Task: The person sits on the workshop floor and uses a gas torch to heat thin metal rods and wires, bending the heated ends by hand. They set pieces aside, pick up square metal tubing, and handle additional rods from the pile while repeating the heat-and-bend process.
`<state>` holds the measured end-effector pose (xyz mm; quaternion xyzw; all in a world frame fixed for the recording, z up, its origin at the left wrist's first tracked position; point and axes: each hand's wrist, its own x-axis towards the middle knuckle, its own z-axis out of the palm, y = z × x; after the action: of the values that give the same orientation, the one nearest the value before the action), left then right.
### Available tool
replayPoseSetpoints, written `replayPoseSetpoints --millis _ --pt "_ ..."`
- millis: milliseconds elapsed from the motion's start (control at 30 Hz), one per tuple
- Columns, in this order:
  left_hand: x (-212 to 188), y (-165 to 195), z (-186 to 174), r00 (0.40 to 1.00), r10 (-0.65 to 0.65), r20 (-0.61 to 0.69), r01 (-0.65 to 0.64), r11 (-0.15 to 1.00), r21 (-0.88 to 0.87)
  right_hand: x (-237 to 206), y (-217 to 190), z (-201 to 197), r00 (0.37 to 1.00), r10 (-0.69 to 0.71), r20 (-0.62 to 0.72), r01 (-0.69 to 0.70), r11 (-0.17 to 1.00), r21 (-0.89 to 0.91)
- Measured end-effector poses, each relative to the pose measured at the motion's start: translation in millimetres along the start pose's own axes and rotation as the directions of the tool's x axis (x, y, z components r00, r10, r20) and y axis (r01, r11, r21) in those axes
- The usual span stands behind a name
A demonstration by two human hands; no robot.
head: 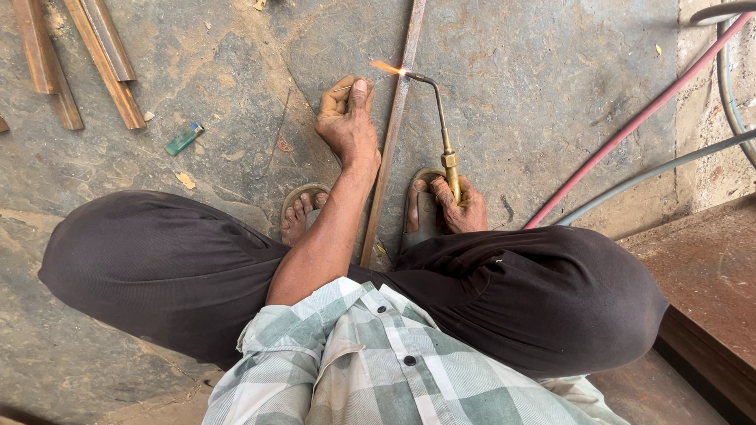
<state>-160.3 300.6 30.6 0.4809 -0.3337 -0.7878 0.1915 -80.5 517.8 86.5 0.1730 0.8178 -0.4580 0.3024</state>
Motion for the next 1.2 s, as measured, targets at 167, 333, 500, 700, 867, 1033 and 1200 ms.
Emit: replayPoseSetpoints --millis 167,333,500,700,867,1033,1200 --pt "-3 5 2 1.000 -0.014 0.011 0.013 1.000 0.023 0 -2 -1 1.000 -0.010 0.014 0.010 1.000 0.013" --pt "-1 3 3 1.000 -0.028 0.002 0.028 0.999 0.028 -1 -2 -1 1.000 0.006 -0.001 -0.006 1.000 -0.011" --pt "0 -1 2 1.000 -0.022 0.002 0.022 1.000 0.001 0 1 -1 0.999 0.039 0.000 -0.039 0.998 -0.039" --pt "1 -3 1 0.999 -0.036 0.001 0.036 0.999 -0.012 0 1 -1 1.000 0.029 -0.012 -0.029 0.999 -0.039" --pt "0 -4 -1 0.999 -0.051 -0.006 0.051 0.999 0.005 -3 -1 -1 0.999 0.039 -0.015 -0.040 0.998 -0.042" --pt "1 -2 1 0.999 -0.051 0.000 0.051 0.998 0.028 -2 -7 0 0.998 0.055 -0.019 -0.056 0.998 -0.012" --pt "2 0 3 0.998 -0.062 -0.010 0.062 0.998 0.022 -1 -7 0 0.997 0.076 -0.023 -0.077 0.996 -0.038"
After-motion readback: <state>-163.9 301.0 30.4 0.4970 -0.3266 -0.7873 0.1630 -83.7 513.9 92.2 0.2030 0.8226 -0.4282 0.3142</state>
